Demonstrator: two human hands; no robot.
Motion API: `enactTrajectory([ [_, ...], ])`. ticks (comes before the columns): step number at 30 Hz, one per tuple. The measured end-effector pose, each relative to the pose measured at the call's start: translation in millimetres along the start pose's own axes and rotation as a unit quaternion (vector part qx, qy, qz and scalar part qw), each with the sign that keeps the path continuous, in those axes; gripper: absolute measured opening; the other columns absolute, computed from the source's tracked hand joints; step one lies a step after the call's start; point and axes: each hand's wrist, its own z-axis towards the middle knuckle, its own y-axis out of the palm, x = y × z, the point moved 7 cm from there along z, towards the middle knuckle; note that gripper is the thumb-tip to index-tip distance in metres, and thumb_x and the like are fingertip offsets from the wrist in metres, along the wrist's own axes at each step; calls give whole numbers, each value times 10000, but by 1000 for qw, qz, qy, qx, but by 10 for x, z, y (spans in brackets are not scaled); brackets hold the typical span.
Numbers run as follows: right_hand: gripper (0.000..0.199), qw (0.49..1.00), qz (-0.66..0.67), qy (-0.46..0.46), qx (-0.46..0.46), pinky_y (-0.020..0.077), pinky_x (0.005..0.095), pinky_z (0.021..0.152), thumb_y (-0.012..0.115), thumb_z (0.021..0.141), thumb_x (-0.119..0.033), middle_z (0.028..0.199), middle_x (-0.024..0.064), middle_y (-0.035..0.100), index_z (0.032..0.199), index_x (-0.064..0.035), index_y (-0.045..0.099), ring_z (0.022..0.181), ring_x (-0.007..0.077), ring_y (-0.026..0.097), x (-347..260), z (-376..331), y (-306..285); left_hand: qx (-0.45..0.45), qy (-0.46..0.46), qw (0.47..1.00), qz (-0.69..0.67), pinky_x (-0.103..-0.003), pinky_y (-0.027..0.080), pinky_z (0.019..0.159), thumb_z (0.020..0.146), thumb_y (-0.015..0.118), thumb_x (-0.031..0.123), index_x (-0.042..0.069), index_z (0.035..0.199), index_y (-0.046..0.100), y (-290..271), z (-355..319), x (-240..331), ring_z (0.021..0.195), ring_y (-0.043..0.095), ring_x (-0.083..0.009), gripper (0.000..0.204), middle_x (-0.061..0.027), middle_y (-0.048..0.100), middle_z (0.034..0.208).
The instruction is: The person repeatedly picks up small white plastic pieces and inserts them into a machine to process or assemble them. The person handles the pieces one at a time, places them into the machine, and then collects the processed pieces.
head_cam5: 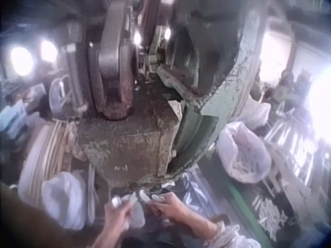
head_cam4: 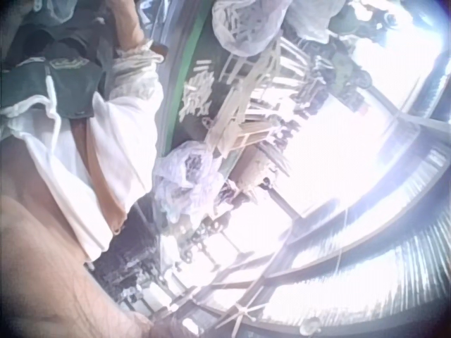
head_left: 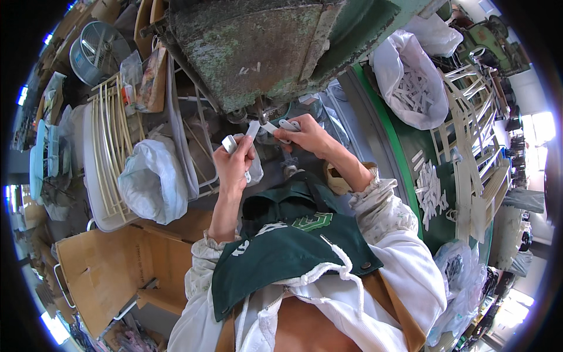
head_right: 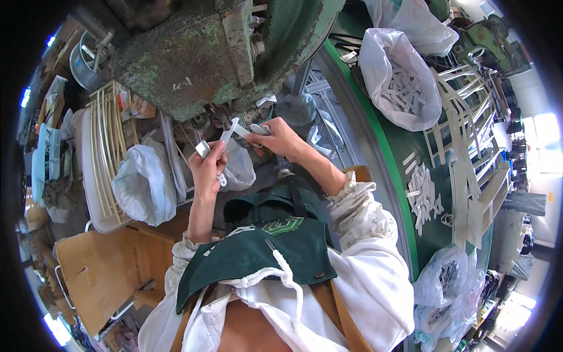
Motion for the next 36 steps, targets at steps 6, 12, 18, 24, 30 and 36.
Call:
enactTrajectory([
  [6, 259, 997, 30, -71, 21, 309, 214, 475, 645, 873, -253, 596, -7, 578, 787, -9, 660, 524, 49, 461, -316, -189, -124, -64, 26, 997, 21, -183, 243, 400, 888, 606, 113, -28, 925, 638, 234, -56, 258, 430, 383, -30, 149, -73, 589, 632],
  [12, 293, 923, 130, -71, 355, 318, 213, 466, 665, 825, -328, 634, -4, 569, 858, -38, 686, 538, 62, 466, -17, -708, -1583, -98, -147, 967, -184, -244, 345, 521, 832, 493, 151, -36, 1087, 569, -256, -301, -332, 518, 416, -113, 325, -149, 589, 808],
  [18, 357, 711, -408, -65, 569, 491, 357, 622, 542, 878, -215, 876, 153, 646, 1147, 20, 547, 688, 179, 605, 552, -828, -3294, -97, -222, 953, -182, -405, 486, 811, 881, 363, 89, -21, 1302, 420, -37, -378, -729, 900, 536, -225, 439, -133, 515, 1013],
  [24, 242, 993, 83, -81, 14, 482, 239, 487, 493, 944, -97, 838, 132, 664, 1135, 47, 533, 596, 133, 626, -168, -59, -129, -104, -204, 959, -168, -375, 496, 721, 960, 394, 163, 40, 1353, 368, 68, -317, -514, 752, 541, -187, 412, -126, 557, 936],
  [30, 243, 983, 154, -96, -16, 429, 209, 462, 490, 964, -148, 804, 104, 649, 1098, 52, 526, 587, 105, 589, -225, -13, 125, -115, -187, 954, -204, -299, 394, 610, 948, 387, 153, -30, 1289, 392, 74, -298, -486, 649, 473, -142, 387, -124, 556, 888],
  [36, 272, 985, 148, -81, -22, 417, 206, 454, 481, 962, -125, 785, 89, 644, 1154, 64, 523, 564, 96, 566, -204, 26, 200, -151, -176, 938, -256, -291, 386, 652, 923, 395, 122, -46, 1293, 401, 170, -290, -472, 708, 488, -141, 406, -109, 559, 919],
])
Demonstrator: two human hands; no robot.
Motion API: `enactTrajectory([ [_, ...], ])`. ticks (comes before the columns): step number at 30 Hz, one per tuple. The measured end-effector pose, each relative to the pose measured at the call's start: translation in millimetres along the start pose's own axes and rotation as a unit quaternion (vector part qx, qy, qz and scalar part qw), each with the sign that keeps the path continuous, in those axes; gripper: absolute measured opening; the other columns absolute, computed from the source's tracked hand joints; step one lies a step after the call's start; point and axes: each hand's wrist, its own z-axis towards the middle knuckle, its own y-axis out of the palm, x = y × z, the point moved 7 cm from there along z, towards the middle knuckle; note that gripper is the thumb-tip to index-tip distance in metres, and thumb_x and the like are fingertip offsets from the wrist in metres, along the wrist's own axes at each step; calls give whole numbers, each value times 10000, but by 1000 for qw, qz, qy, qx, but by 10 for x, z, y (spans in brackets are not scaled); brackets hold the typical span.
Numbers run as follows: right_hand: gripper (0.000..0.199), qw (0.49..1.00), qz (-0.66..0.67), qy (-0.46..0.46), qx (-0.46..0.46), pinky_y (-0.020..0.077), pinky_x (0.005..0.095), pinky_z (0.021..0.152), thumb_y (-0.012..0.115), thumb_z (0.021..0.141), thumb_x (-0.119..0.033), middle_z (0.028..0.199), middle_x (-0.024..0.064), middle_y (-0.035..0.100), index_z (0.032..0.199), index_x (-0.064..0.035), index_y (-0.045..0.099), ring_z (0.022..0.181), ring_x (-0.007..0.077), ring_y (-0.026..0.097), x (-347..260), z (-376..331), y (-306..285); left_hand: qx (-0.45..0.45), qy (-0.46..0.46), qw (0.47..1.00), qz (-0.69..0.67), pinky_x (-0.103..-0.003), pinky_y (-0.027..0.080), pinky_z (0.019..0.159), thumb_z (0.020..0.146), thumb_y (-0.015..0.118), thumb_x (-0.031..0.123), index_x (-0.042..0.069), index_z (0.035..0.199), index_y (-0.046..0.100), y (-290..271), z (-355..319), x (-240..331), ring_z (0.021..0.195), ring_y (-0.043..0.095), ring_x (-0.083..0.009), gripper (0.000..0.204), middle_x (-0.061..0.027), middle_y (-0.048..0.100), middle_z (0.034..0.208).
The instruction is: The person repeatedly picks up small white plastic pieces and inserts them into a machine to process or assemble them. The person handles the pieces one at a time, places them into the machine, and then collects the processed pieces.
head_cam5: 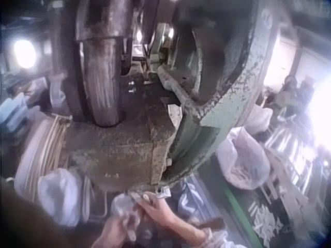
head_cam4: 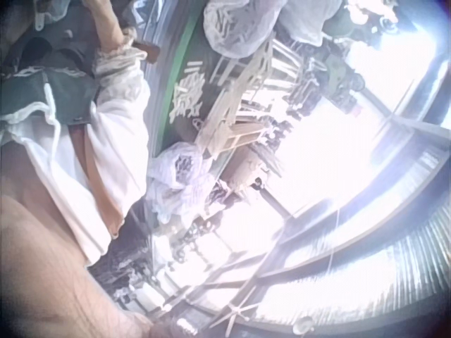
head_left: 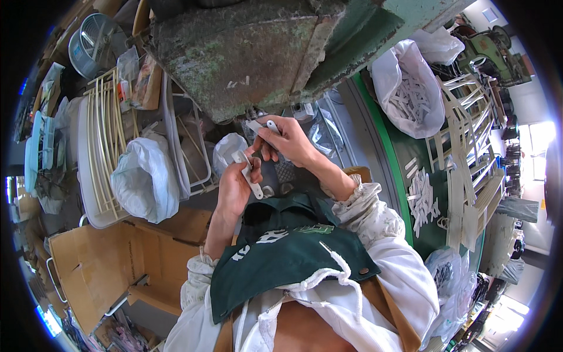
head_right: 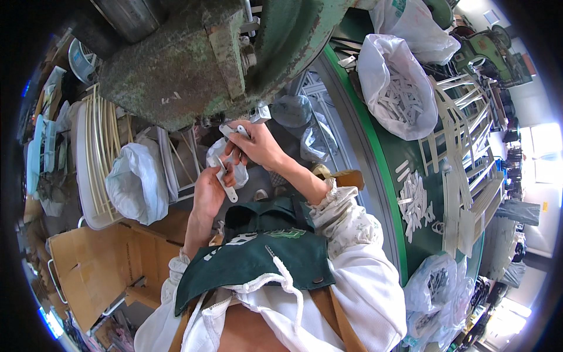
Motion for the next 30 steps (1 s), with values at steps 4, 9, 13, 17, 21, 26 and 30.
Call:
enactTrajectory([
  [4, 330, 996, 57, 71, -11, 490, 225, 532, 407, 988, -144, 825, 110, 642, 1228, 67, 490, 640, 133, 606, 166, -45, 9, 18, 20, 999, -45, -308, 419, 720, 916, 401, 97, -45, 1285, 418, -34, -22, 59, 846, 519, -158, 395, -104, 556, 977],
  [9, 263, 852, -492, -113, 136, 506, 327, 733, 527, 810, 5, 1000, 107, 631, 1068, 24, 576, 862, 266, 625, 797, 441, -1279, 36, 7, 999, 25, -300, 488, 723, 956, 461, 107, -28, 1257, 454, -80, -99, -34, 831, 563, -169, 330, -93, 566, 963],
  [13, 268, 806, -544, -227, 55, 482, 342, 793, 544, 789, -22, 1042, 108, 626, 1052, -5, 593, 929, 270, 602, 837, 1091, -819, 67, 16, 997, 24, -267, 459, 606, 922, 558, 121, -8, 1223, 461, -277, -113, -83, 658, 551, -150, 342, -82, 581, 864],
  [17, 280, 767, -608, -199, 41, 468, 338, 822, 551, 803, -53, 1080, 105, 610, 1076, -9, 590, 968, 259, 584, 940, 1180, -762, 92, 60, 991, 79, -247, 421, 573, 919, 562, 122, -1, 1170, 486, -108, -140, -5, 624, 527, -131, 289, -83, 583, 848],
  [21, 294, 760, -625, -178, 23, 453, 334, 850, 558, 817, -84, 1118, 101, 594, 1101, -14, 586, 1006, 247, 566, 938, 1062, -777, 122, 77, 981, 130, -263, 495, 660, 930, 527, 111, -13, 1165, 499, -54, -206, 140, 725, 609, -150, 267, -106, 627, 902],
  [26, 315, 758, -631, -162, -2, 435, 329, 886, 568, 834, -122, 1165, 98, 574, 1131, -20, 583, 1054, 233, 544, 942, 1072, -751, 115, 39, 985, 124, -259, 514, 676, 949, 501, 211, 6, 1048, 537, -92, -264, 81, 737, 636, -158, 230, -134, 655, 902],
  [30, 334, 769, -621, -151, -2, 421, 325, 915, 575, 847, -153, 1203, 95, 558, 1155, -25, 579, 1092, 222, 526, 899, 1119, -796, 87, 54, 983, 155, -244, 462, 591, 956, 467, 215, 19, 1054, 522, -163, -172, 116, 643, 582, -128, 226, -133, 650, 855],
])
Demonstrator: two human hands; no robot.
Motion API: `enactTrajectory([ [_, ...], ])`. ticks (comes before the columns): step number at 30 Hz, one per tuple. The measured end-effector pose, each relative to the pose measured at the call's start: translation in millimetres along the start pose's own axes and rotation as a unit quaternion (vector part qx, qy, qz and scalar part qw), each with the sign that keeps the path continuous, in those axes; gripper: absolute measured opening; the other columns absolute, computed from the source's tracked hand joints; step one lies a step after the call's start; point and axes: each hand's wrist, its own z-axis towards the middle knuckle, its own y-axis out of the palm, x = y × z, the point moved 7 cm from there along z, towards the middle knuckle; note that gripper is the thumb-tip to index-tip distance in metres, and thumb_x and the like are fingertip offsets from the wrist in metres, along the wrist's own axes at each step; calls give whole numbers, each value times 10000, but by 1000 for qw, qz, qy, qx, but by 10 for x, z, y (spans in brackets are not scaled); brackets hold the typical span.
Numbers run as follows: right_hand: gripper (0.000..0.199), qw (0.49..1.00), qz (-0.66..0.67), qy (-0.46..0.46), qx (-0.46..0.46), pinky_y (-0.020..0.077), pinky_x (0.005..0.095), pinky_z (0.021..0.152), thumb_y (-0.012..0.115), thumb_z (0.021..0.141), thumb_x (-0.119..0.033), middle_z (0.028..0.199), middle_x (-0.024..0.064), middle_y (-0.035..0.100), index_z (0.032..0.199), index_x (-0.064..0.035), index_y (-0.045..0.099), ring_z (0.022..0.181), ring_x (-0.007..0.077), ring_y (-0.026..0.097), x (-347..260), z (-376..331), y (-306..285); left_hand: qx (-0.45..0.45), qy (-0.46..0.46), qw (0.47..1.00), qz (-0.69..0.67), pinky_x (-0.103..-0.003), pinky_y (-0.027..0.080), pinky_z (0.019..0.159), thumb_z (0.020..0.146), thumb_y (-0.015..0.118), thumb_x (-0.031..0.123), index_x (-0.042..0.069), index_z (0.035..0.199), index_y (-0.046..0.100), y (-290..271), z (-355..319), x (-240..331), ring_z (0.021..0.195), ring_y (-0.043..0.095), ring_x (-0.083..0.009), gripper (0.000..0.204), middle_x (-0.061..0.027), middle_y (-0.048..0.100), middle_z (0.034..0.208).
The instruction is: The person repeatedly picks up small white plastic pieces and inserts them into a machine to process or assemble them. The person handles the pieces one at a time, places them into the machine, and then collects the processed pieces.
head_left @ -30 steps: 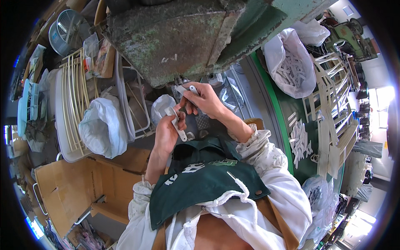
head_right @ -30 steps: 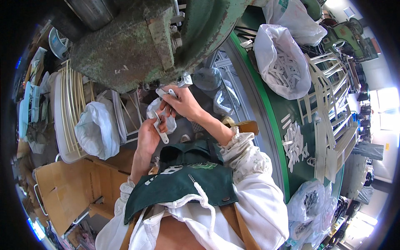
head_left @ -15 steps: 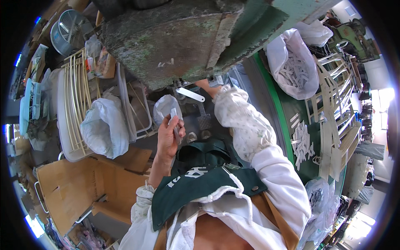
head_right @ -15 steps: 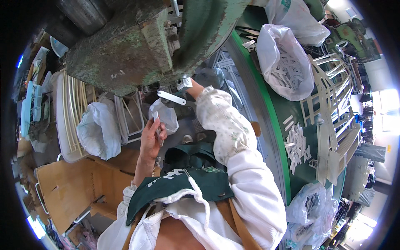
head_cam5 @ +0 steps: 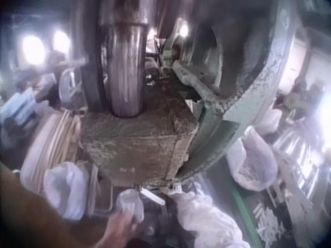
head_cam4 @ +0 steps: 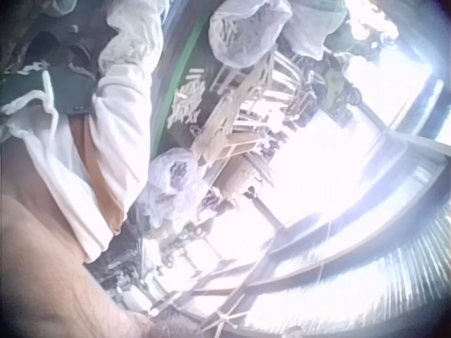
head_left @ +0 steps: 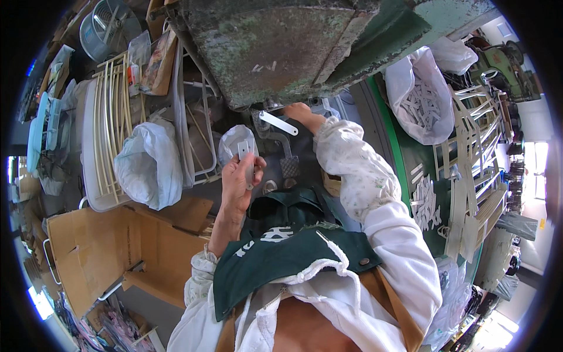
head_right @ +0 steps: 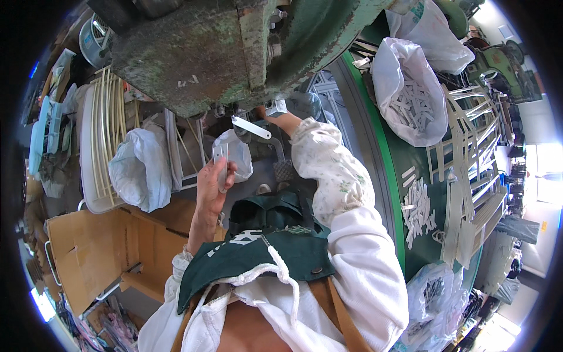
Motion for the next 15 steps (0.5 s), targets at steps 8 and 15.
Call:
enactTrajectory([
  [8, 375, 903, 392, 175, -21, 391, 316, 968, 609, 875, -215, 1286, 84, 512, 1198, -29, 572, 1166, 194, 480, -456, -250, -665, 52, 138, 981, 125, -237, 411, 574, 951, 469, 200, 17, 1001, 558, -13, 46, 300, 621, 522, -90, 209, -91, 625, 813],
  [15, 187, 874, 468, 110, 76, 488, 273, 636, 746, 729, -101, 810, 44, 675, 872, 3, 684, 723, 104, 593, -730, -328, -928, 45, 140, 975, 167, -211, 360, 436, 968, 482, 213, -3, 980, 561, 167, 135, 410, 446, 470, -84, 230, -104, 623, 697],
])
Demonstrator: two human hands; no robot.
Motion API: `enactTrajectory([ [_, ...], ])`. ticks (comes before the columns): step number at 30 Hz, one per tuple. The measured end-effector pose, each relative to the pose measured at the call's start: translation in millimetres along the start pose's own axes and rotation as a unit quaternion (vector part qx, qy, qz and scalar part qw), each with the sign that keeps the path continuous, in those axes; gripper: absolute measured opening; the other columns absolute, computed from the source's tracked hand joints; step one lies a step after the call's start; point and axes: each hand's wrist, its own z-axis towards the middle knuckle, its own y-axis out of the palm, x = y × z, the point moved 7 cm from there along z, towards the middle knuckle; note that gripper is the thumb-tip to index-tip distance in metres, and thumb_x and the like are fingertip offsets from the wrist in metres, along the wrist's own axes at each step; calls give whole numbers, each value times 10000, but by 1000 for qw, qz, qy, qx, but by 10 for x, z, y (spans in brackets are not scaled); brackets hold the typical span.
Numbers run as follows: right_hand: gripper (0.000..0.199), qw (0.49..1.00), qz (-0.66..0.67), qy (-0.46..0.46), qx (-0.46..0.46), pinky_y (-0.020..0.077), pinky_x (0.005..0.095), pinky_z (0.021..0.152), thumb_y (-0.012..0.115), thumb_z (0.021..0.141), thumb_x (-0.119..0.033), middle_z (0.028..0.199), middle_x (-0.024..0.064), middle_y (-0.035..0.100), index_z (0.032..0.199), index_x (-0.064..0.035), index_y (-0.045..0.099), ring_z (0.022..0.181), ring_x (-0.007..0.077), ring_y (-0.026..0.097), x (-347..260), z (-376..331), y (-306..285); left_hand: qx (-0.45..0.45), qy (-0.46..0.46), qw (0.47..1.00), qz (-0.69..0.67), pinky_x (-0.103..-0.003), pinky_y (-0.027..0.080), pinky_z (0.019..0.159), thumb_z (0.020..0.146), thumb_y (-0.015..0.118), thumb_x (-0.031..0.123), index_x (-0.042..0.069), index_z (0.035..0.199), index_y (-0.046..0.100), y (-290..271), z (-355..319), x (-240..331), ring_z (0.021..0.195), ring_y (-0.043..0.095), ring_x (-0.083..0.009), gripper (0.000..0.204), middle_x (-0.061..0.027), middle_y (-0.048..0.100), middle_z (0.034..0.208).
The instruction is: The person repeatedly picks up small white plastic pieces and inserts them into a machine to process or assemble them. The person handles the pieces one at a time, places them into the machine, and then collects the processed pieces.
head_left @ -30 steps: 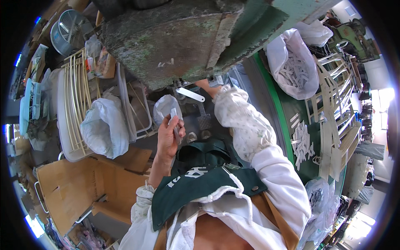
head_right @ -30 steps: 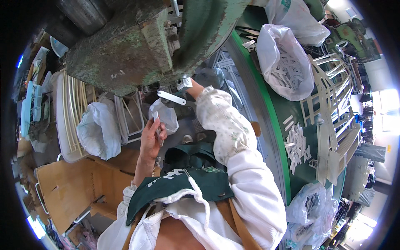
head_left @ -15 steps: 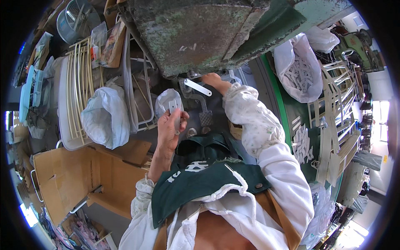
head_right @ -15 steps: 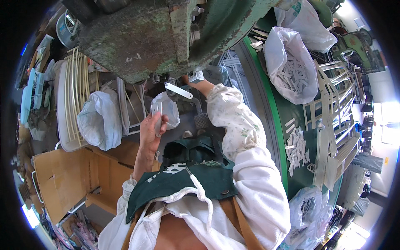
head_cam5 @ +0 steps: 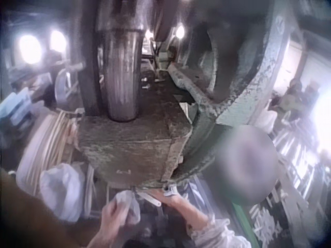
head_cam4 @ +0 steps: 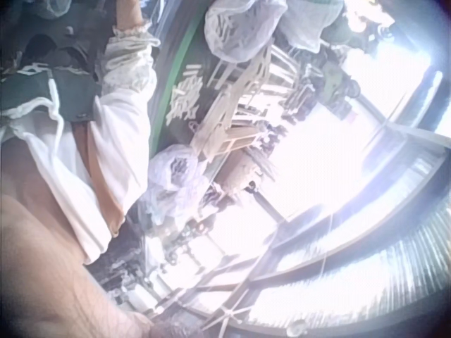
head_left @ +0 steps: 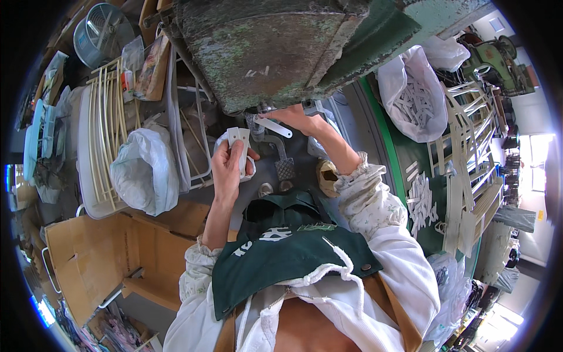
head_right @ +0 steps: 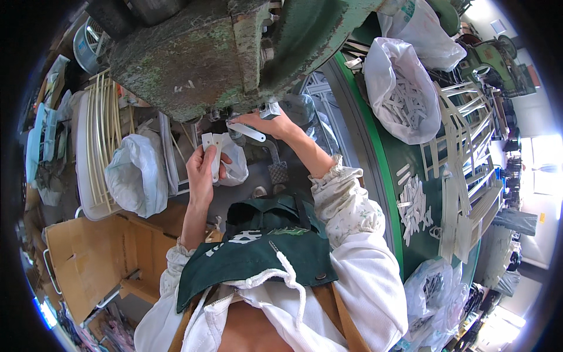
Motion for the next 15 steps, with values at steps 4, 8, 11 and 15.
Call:
enactTrajectory([
  [4, 230, 999, -18, 28, -14, 481, 287, 709, 725, 771, -167, 919, 45, 657, 957, -39, 678, 820, 121, 586, -25, -11, 44, 1, 11, 1000, -21, -210, 348, 427, 965, 491, 209, -8, 985, 560, 20, 8, 75, 435, 464, -76, 229, -109, 624, 695],
  [8, 248, 997, -39, -40, -60, 451, 291, 812, 683, 814, -251, 1063, 43, 611, 1004, -91, 674, 960, 149, 547, 413, 114, 95, 2, 27, 999, -39, -210, 337, 411, 962, 494, 210, -9, 981, 564, 58, 53, 104, 430, 461, -73, 231, -107, 626, 696],
  [11, 238, 978, -144, -131, -78, 450, 286, 809, 670, 819, -248, 1038, 47, 621, 1002, -96, 676, 942, 160, 555, 318, 102, 126, 0, 39, 998, -50, -208, 334, 401, 961, 497, 207, -9, 960, 565, 141, 108, 206, 427, 462, -72, 226, -102, 629, 697],
  [15, 202, 994, -77, 46, -63, 469, 297, 723, 658, 811, -190, 897, 63, 655, 973, -70, 674, 813, 164, 587, 53, 45, 76, -15, 53, 998, -12, -206, 340, 395, 960, 497, 206, -10, 936, 563, 238, 215, 268, 424, 468, -74, 227, -96, 628, 693],
])
